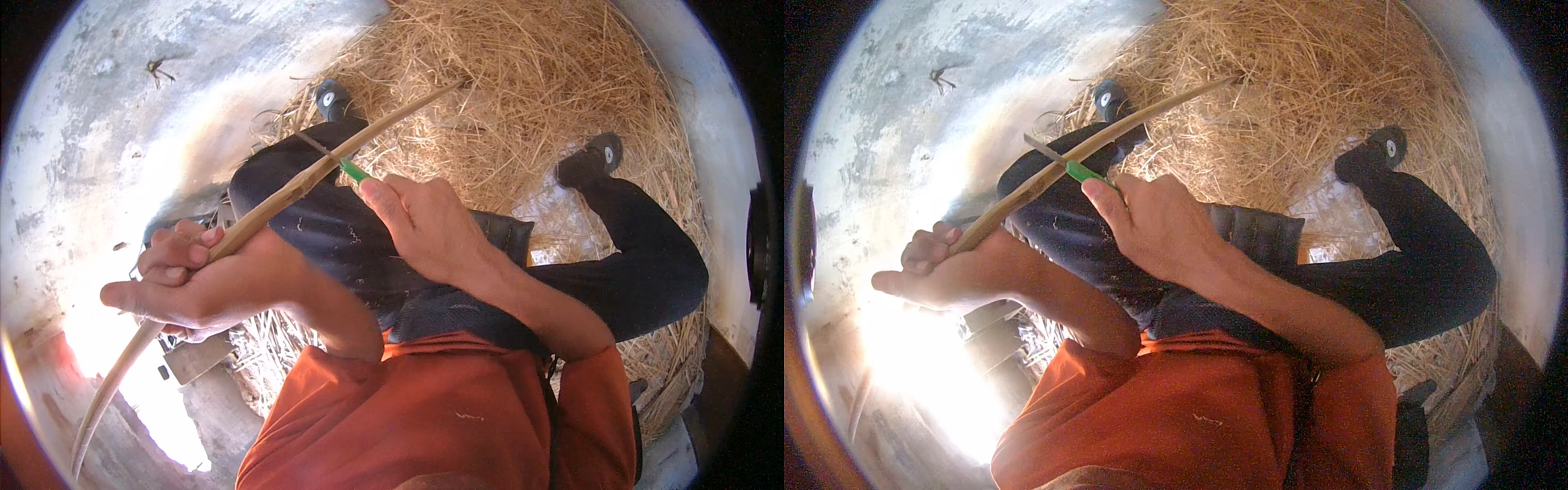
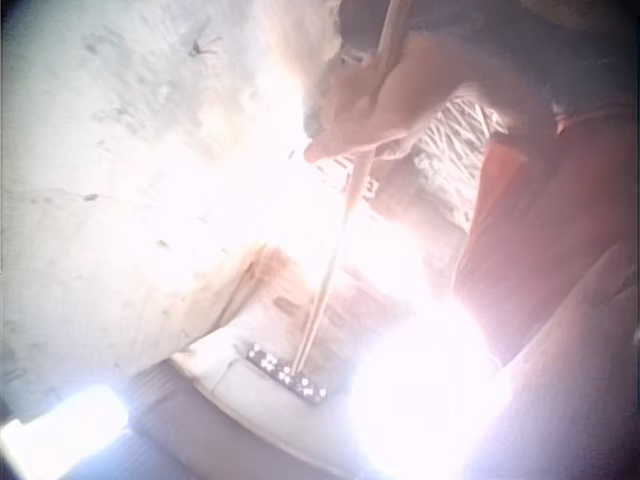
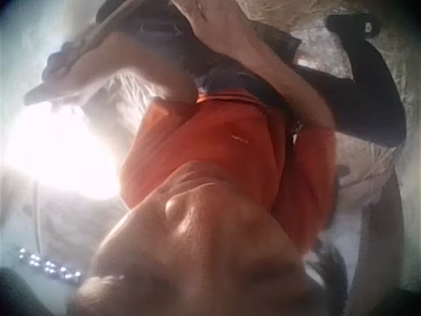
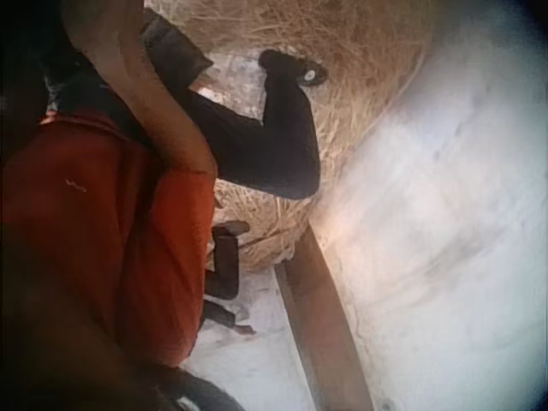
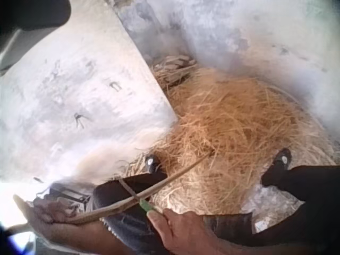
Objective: The person is carving a wooden stick using a scraper tool. They repeatedly move the tool along the length of the wood to shave off the surface while holding the stick in their lap and turning it.
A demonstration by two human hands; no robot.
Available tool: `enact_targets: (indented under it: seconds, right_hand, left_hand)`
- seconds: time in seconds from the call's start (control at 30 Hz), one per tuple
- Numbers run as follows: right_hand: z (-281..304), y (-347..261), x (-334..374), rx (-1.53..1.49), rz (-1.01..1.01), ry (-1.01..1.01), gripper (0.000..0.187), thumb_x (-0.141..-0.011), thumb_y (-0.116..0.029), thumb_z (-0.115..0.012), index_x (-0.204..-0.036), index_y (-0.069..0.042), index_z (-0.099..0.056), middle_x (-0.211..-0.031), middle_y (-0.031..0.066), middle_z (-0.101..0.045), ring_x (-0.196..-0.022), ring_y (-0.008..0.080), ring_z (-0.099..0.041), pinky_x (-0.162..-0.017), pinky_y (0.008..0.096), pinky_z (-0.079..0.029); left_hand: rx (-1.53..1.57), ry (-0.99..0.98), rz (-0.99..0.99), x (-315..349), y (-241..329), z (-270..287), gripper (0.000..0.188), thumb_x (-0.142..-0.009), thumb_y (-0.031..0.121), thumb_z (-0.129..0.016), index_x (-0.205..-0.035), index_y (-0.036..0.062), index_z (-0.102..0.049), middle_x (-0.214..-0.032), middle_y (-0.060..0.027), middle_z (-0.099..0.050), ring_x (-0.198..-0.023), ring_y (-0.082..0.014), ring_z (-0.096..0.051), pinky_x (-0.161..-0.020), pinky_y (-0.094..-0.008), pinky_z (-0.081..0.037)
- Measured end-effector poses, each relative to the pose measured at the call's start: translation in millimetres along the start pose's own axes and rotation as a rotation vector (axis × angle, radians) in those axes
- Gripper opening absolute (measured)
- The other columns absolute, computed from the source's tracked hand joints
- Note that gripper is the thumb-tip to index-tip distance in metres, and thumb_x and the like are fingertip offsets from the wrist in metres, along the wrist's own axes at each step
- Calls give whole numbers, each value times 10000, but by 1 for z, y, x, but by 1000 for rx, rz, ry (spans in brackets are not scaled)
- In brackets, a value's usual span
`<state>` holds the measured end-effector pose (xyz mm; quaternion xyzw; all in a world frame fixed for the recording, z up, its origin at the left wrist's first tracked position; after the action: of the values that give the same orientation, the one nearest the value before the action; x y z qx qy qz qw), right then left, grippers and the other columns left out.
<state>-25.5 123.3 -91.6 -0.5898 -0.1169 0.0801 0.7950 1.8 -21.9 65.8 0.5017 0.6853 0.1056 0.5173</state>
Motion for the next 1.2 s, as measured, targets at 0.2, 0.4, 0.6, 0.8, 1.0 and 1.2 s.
enact_targets:
  seconds: [0.2, 0.4, 0.6, 0.8, 1.0, 1.2]
  right_hand:
    - [1, 22, -4, 102, 38, 123, 433, -935, -303, -378, -704, 28, -533, -570, 235, -488, -559, 411, -512, -497, 441, -375]
    - [1, 8, 10, 118, 48, 94, 453, -938, -312, -365, -691, 28, -536, -577, 234, -500, -562, 412, -518, -497, 443, -380]
    - [-6, 0, 19, 133, 39, 26, 432, -940, -291, -356, -714, 19, -554, -576, 223, -511, -565, 408, -530, -509, 452, -392]
    - [-4, 29, 2, 250, 38, 133, 431, -931, -312, -391, -698, 10, -558, -595, 220, -539, -567, 414, -535, -492, 447, -417]
    - [-4, 22, 10, 267, 65, 114, 435, -935, -322, -379, -728, 15, -559, -605, 231, -541, -594, 418, -538, -502, 451, -422]
    - [6, 27, 9, 170, 14, 139, 547, -931, -385, -345, -645, 22, -571, -591, 248, -540, -577, 427, -544, -536, 480, -440]
  left_hand:
    - [5, -169, 3, -2, -5, 10, 415, -917, 350, -413, -562, 179, -280, -481, 57, -250, -421, -49, -246, -386, -197, -202]
    - [74, -149, -3, 7, 1, 1, 446, -916, 300, -438, -540, 182, -229, -452, 53, -212, -414, -46, -185, -383, -192, -140]
    - [0, -155, -3, 3, -6, 6, 397, -899, 356, -440, -583, 166, -293, -488, 57, -241, -438, -54, -248, -403, -205, -189]
    - [44, -79, 28, -2, -7, 5, 424, -917, 298, -429, -560, 178, -236, -461, 42, -234, -409, -54, -213, -378, -190, -175]
    - [48, -152, 19, 0, -9, 10, 390, -892, 351, -454, -592, 165, -287, -486, 36, -303, -421, -63, -285, -385, -208, -207]
    - [68, -146, 38, 3, -7, 10, 370, -891, 347, -451, -610, 157, -303, -499, 26, -319, -420, -67, -292, -381, -203, -210]
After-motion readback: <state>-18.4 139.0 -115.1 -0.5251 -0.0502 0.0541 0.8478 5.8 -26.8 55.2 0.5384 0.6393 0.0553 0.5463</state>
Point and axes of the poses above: each hand's wrist, its own x-axis away from the middle knuckle, its own z-axis out of the back of the hand, y = z × x, the point moved 7 cm from there along -x, towards the middle knuckle
